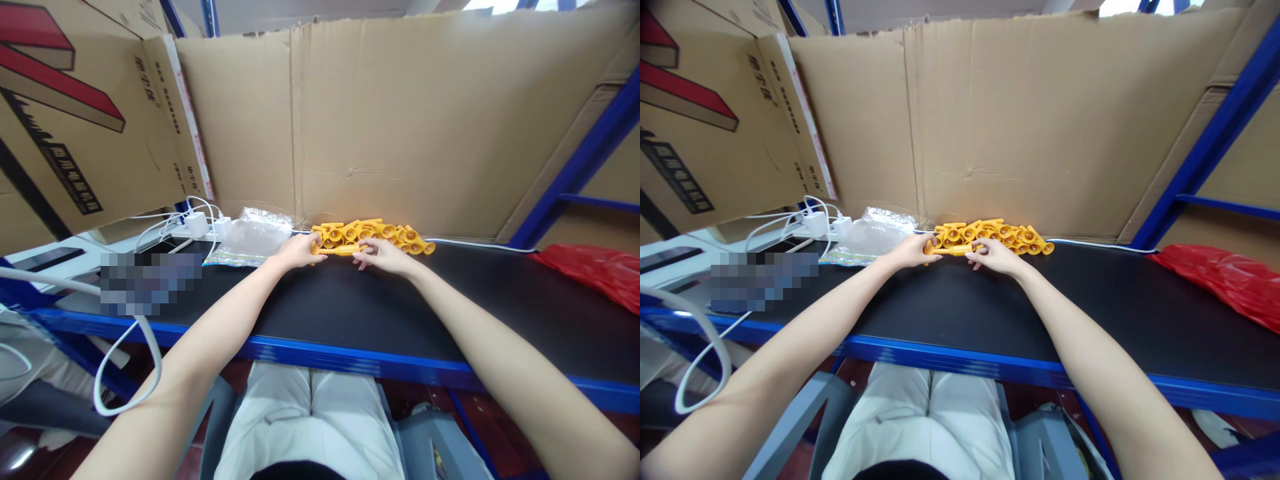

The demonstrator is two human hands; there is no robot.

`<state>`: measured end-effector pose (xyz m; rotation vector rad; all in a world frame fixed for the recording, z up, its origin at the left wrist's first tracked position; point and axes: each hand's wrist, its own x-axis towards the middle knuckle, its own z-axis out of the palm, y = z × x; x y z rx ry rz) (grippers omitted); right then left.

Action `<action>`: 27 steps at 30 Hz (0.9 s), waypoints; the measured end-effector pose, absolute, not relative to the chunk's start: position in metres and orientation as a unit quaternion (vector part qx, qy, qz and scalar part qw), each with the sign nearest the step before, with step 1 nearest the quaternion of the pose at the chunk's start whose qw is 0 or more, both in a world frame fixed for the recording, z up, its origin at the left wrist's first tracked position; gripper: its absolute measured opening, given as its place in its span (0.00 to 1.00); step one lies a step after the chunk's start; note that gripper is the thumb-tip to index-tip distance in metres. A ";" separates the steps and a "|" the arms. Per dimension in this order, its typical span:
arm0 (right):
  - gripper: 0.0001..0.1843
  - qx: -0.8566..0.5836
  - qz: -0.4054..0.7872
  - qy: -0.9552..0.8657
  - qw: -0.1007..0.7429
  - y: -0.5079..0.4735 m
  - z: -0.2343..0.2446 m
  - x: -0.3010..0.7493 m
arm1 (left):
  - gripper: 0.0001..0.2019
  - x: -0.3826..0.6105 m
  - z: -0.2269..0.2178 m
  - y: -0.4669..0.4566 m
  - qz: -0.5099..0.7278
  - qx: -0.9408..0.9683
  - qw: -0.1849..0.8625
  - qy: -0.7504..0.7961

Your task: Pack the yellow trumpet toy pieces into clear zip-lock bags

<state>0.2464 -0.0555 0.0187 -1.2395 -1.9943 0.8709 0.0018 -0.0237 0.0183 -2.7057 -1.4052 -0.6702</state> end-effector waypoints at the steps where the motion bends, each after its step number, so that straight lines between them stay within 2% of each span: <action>1: 0.17 -0.468 0.337 -0.754 0.314 -0.055 0.018 0.246 | 0.19 0.002 0.018 -0.023 -0.214 -0.867 0.010 -0.450; 13: 0.18 -0.478 0.384 -0.718 0.329 -0.054 0.017 0.244 | 0.20 0.001 0.017 -0.022 -0.220 -0.867 0.007 -0.447; 16: 0.16 -0.473 0.443 -0.662 0.377 -0.056 0.018 0.241 | 0.22 0.000 0.017 -0.022 -0.222 -0.868 -0.006 -0.445; 21: 0.13 -0.424 0.507 -0.582 0.475 -0.058 0.024 0.237 | 0.32 0.000 0.020 -0.025 -0.276 -0.865 -0.036 -0.418; 23: 0.13 -0.415 0.497 -0.574 0.503 -0.059 0.029 0.238 | 0.30 0.000 0.021 -0.026 -0.303 -0.855 -0.035 -0.420; 27: 0.19 -0.428 0.428 -0.558 0.567 -0.056 0.041 0.241 | 0.19 -0.002 0.022 -0.023 -0.338 -0.819 0.006 -0.464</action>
